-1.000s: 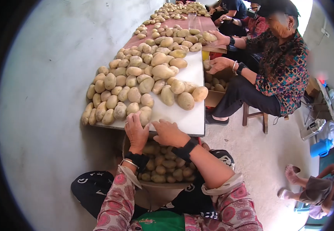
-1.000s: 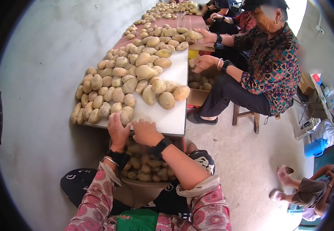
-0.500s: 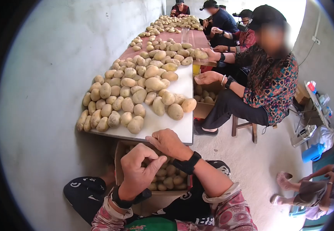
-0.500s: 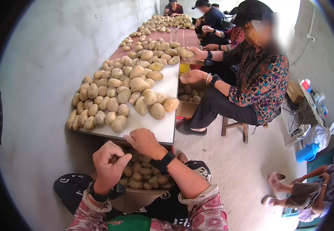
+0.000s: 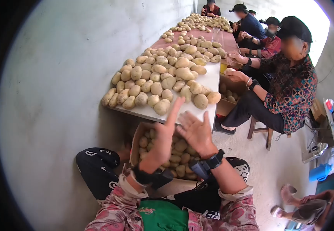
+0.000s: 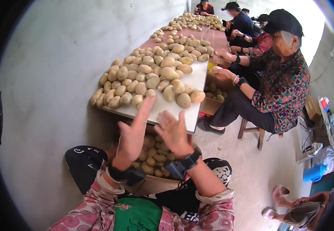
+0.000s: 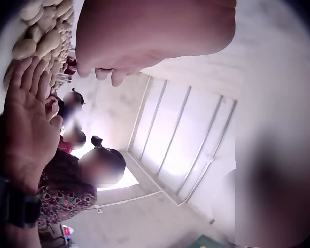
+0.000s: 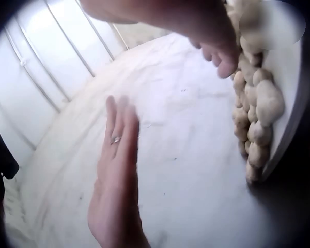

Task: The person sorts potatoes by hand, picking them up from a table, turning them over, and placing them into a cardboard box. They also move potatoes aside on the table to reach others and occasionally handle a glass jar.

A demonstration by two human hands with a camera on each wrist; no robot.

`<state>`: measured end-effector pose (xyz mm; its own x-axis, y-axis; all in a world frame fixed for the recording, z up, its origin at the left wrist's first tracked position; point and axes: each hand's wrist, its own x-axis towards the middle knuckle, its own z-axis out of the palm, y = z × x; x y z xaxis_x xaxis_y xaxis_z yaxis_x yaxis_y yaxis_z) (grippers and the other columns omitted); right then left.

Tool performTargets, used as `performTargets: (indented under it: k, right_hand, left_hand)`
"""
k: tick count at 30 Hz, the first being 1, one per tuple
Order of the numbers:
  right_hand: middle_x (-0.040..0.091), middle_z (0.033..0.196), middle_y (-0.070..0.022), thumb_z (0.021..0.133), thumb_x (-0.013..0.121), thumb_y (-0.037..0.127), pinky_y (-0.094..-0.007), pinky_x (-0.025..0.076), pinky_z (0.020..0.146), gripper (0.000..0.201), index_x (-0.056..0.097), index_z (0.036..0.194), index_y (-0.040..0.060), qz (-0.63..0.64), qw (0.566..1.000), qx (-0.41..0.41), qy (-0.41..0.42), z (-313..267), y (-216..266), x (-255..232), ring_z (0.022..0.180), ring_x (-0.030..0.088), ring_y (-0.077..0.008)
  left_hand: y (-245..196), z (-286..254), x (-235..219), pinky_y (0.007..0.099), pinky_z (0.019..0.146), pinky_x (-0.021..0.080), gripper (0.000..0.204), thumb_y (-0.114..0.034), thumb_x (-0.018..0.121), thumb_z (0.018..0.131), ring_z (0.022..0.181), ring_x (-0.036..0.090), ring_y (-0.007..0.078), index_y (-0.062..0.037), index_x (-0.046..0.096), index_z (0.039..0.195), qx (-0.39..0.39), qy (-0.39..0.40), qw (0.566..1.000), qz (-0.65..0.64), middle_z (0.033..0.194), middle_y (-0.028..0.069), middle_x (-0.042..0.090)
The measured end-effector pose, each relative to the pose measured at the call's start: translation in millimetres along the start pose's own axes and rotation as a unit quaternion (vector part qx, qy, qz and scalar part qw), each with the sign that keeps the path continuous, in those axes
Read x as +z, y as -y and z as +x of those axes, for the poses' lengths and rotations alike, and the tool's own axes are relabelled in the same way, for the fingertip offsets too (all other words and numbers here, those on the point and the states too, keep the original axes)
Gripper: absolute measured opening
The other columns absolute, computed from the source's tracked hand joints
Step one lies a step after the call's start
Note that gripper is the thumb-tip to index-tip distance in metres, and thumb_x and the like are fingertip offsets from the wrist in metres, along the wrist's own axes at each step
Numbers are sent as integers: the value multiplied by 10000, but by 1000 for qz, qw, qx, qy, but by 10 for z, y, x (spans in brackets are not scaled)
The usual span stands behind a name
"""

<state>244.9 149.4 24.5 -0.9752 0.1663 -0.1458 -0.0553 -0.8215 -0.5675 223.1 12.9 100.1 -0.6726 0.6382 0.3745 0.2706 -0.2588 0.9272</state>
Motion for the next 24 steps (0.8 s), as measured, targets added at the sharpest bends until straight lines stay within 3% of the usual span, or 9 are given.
performTargets:
  k: [2, 6, 9, 12, 14, 15, 20, 22, 24]
  right_hand:
    - [285, 1501, -201, 904, 279, 718, -416, 337, 1052, 922, 238, 1460, -16, 68, 981, 97, 155, -154, -23, 154, 1356, 325, -292]
    - [344, 1447, -209, 891, 301, 729, -439, 313, 1081, 916, 286, 1453, 5, 116, 970, -53, 205, -189, 457, 29, 1315, 362, -285]
    - [354, 1468, -166, 904, 322, 700, -449, 266, 1109, 868, 327, 1444, 20, -78, 955, -246, 148, -209, 558, 106, 1365, 315, -292]
    - [302, 1507, -181, 968, 419, 419, -404, 216, 1134, 547, 496, 1321, 9, -490, 746, -440, 106, -303, 520, 104, 1408, 269, -316]
    - [339, 1451, -239, 854, 501, 340, -429, 265, 1106, 536, 505, 1288, 26, -612, 650, -426, 146, -315, 249, 212, 1350, 320, -402]
    - [409, 1383, -238, 792, 539, 349, -449, 324, 1050, 564, 502, 1257, 31, -668, 517, -502, 186, -187, 119, 169, 1277, 393, -418]
    - [553, 1183, -194, 810, 511, 349, -476, 410, 907, 493, 514, 1184, 27, -635, 529, -526, 200, -146, 137, 209, 1073, 527, -397]
    - [610, 1027, -176, 821, 486, 293, -445, 459, 797, 368, 545, 1063, 22, -690, 559, -449, 98, -74, 199, 44, 939, 580, -382]
    - [606, 843, -176, 861, 454, 191, -414, 472, 703, 214, 559, 918, 14, -609, 654, -444, 66, -89, 278, -29, 803, 596, -375]
  left_hand:
    - [493, -13, 160, 428, 1139, 204, 748, -407, 479, 899, 1397, 270, 343, 35, 246, 1456, 173, 52, 853, 489, 1501, 219, 287]
    - [722, 64, 256, 394, 1115, 257, 685, -319, 534, 886, 1335, 353, 368, 47, 303, 1417, 225, 36, 839, 494, 1433, 249, 368]
    - [1071, 23, 114, 387, 1076, 320, 563, -302, 482, 944, 1268, 435, 353, 54, 368, 1365, 13, -9, 945, 328, 1364, 227, 454]
    - [1032, -64, 30, 386, 1058, 347, 549, -387, 378, 1006, 1258, 458, 271, 25, 373, 1370, -87, -71, 991, 78, 1350, 166, 473]
    - [867, -24, 22, 395, 1070, 343, 558, -417, 299, 1026, 1267, 442, 257, 2, 341, 1392, -223, -125, 881, -398, 1363, 142, 445]
    - [682, -91, -25, 417, 1081, 338, 562, -419, 228, 1037, 1295, 405, 291, -8, 309, 1411, -134, 27, 869, -475, 1390, 151, 406]
    - [321, -121, 151, 404, 1113, 287, 587, -434, 200, 1033, 1353, 343, 265, -4, 325, 1412, -34, 81, 971, -223, 1439, 150, 378]
    - [155, -224, 278, 413, 1116, 264, 632, -455, 170, 1029, 1366, 324, 267, 10, 273, 1446, -170, 38, 965, -198, 1482, 143, 327]
    - [-98, -235, 297, 419, 1122, 235, 701, -509, 155, 1015, 1367, 329, 270, 26, 238, 1461, -130, 97, 978, -132, 1501, 137, 305]
